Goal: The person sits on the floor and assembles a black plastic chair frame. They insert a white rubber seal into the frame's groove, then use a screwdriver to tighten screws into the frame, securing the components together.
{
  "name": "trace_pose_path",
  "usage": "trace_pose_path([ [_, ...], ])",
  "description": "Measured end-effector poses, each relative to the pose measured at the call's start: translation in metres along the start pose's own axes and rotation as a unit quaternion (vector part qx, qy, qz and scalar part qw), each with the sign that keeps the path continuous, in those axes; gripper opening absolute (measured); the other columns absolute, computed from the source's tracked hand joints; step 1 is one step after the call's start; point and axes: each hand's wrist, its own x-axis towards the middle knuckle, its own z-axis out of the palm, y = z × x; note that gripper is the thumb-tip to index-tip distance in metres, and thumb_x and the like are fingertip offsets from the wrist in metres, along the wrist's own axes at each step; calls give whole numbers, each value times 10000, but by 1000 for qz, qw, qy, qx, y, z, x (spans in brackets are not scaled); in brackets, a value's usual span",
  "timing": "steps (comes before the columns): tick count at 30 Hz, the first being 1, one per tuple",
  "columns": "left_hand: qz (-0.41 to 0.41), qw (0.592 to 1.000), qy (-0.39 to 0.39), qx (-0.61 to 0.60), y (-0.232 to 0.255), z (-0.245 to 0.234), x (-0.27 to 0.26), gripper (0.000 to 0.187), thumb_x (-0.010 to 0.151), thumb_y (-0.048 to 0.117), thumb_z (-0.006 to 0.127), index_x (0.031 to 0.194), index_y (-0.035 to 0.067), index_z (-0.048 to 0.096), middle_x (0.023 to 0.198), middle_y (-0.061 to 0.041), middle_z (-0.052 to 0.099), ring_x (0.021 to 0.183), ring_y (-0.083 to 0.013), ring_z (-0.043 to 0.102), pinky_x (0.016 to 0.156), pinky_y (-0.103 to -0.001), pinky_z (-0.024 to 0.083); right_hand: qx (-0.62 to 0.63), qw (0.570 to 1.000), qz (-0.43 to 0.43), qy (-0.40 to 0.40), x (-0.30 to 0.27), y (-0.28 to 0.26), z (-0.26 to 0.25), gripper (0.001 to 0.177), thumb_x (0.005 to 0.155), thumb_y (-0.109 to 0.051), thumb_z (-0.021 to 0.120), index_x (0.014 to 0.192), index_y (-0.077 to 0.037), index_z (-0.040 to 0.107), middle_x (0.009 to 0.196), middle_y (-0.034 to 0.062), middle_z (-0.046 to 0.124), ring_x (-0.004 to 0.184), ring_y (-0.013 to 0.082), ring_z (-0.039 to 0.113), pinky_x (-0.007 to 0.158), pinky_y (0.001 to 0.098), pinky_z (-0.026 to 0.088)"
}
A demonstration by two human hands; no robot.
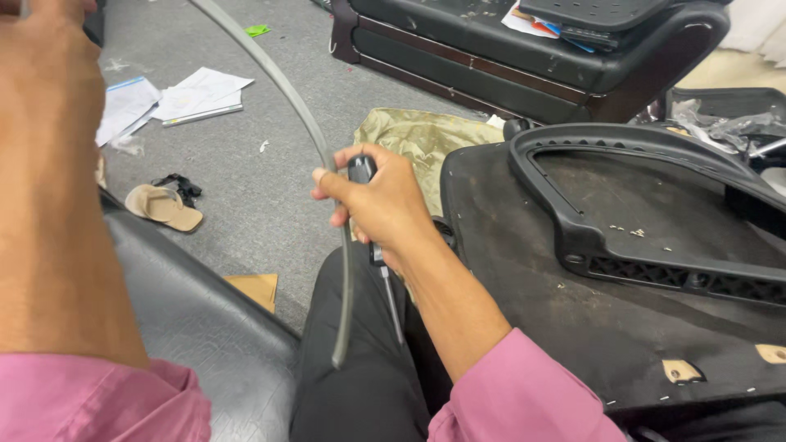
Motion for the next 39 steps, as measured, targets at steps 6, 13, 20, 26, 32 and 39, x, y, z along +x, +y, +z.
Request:
trace_pose_path([
  [6, -15, 985, -169, -27, 54, 41, -6, 277, 1038, 134, 636, 1290, 18, 646, 893, -42, 721, 615, -78, 565, 499, -272, 401, -78, 992, -51, 89, 1, -59, -67, 243, 812, -136, 791, 985, -3, 684, 720, 98, 777, 414, 46, 491, 321, 220, 328],
  [13, -129, 948, -253, -141, 109, 97, -74, 382, 1013, 99, 599, 1380, -6, 602, 816, -29, 716, 499, -37, 500, 394, -248, 340, -185, 963, -24, 195, -36, -87, -147, 219, 757, -29, 778, 954, -1, 687, 671, 99, 759, 388, 74, 502, 322, 244, 333],
  [20, -287, 894, -274, -208, 151, 167, -133, 327, 976, 50, 561, 1286, -14, 642, 758, -61, 693, 488, -97, 533, 375, -290, 331, -337, 887, 69, 306, -99, -85, -228, 135, 753, 1, 772, 883, -8, 736, 671, 104, 718, 436, 92, 526, 357, 267, 346],
  [26, -269, 828, -430, -238, 186, 221, -191, 225, 924, 20, 617, 1119, -53, 703, 760, -85, 737, 554, -83, 620, 471, -257, 473, -390, 805, 108, 434, -141, -84, -289, 180, 726, -10, 815, 869, -53, 715, 675, 68, 706, 490, 114, 587, 411, 285, 412],
  [32, -234, 838, -473, -137, 219, 244, -225, 185, 849, 115, 761, 991, -4, 752, 775, -63, 745, 569, -113, 612, 515, -282, 487, -419, 755, 141, 485, -157, -70, -336, 158, 743, -58, 834, 857, -51, 726, 693, 81, 699, 549, 150, 657, 499, 315, 496],
  [39, -330, 829, -450, 41, 263, 244, -224, 247, 822, 304, 851, 1048, 222, 794, 1396, -138, 497, 1338, -340, 399, 835, -464, 578, -492, 712, 113, 488, -139, -55, -377, 170, 737, -121, 875, 842, -73, 750, 758, 103, 723, 693, 219, 708, 648, 381, 540],
])
